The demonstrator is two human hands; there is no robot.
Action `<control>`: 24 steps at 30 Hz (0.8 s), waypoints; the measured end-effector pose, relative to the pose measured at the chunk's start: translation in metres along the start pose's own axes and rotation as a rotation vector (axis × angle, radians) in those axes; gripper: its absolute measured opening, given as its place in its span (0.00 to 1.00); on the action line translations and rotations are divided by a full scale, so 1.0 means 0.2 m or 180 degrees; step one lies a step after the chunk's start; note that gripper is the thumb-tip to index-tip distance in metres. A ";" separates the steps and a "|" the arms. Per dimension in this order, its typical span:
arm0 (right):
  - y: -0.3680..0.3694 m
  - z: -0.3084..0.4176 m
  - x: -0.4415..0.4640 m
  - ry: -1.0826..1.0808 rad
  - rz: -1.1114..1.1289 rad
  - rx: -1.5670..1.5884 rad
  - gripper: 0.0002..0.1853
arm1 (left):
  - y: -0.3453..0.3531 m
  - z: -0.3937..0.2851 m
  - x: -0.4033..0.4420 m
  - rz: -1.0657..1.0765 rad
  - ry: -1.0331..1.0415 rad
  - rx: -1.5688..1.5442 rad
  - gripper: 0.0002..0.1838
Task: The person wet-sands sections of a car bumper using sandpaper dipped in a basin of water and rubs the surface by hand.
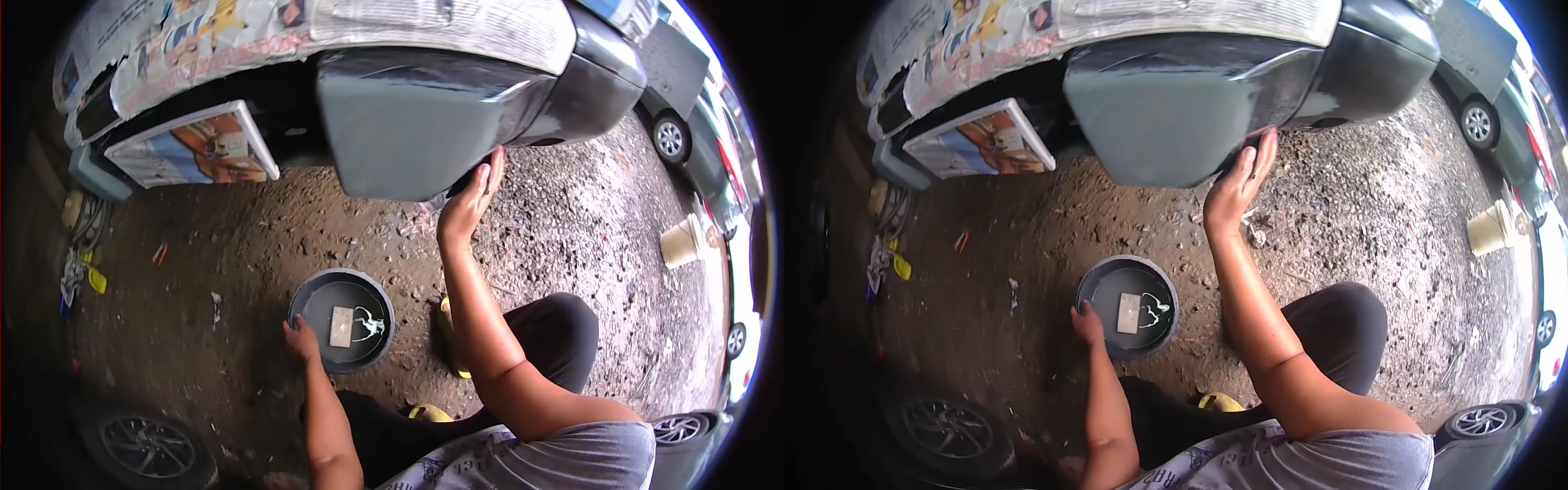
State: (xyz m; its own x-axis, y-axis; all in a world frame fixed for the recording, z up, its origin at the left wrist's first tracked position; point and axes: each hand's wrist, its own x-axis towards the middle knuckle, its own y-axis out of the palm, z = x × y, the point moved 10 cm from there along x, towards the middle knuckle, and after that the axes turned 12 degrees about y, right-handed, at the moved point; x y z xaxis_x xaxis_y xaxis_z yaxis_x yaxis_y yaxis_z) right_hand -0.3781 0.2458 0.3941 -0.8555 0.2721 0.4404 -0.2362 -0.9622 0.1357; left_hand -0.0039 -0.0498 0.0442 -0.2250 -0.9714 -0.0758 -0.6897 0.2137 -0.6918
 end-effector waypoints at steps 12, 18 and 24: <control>0.01 0.31 0.12 -0.0599 -0.0360 -0.0193 0.30 | -0.02 -0.03 0.01 0.0062 0.0108 0.0113 0.36; -0.03 0.40 0.19 -0.0468 -0.0094 -0.0234 0.29 | -0.02 -0.03 0.02 0.0017 0.0147 0.0078 0.35; -0.05 0.57 0.32 -0.0650 -0.0091 -0.0416 0.27 | -0.03 -0.01 0.02 0.0029 0.0085 0.0182 0.35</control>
State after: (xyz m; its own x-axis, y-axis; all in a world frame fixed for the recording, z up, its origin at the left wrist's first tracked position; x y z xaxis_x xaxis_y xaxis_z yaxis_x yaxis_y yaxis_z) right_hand -0.3776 0.2731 0.5221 -0.7398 0.2834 0.6102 -0.3281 -0.9438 0.0405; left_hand -0.0030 -0.0539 0.0496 -0.2498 -0.9662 -0.0636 -0.6474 0.2155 -0.7311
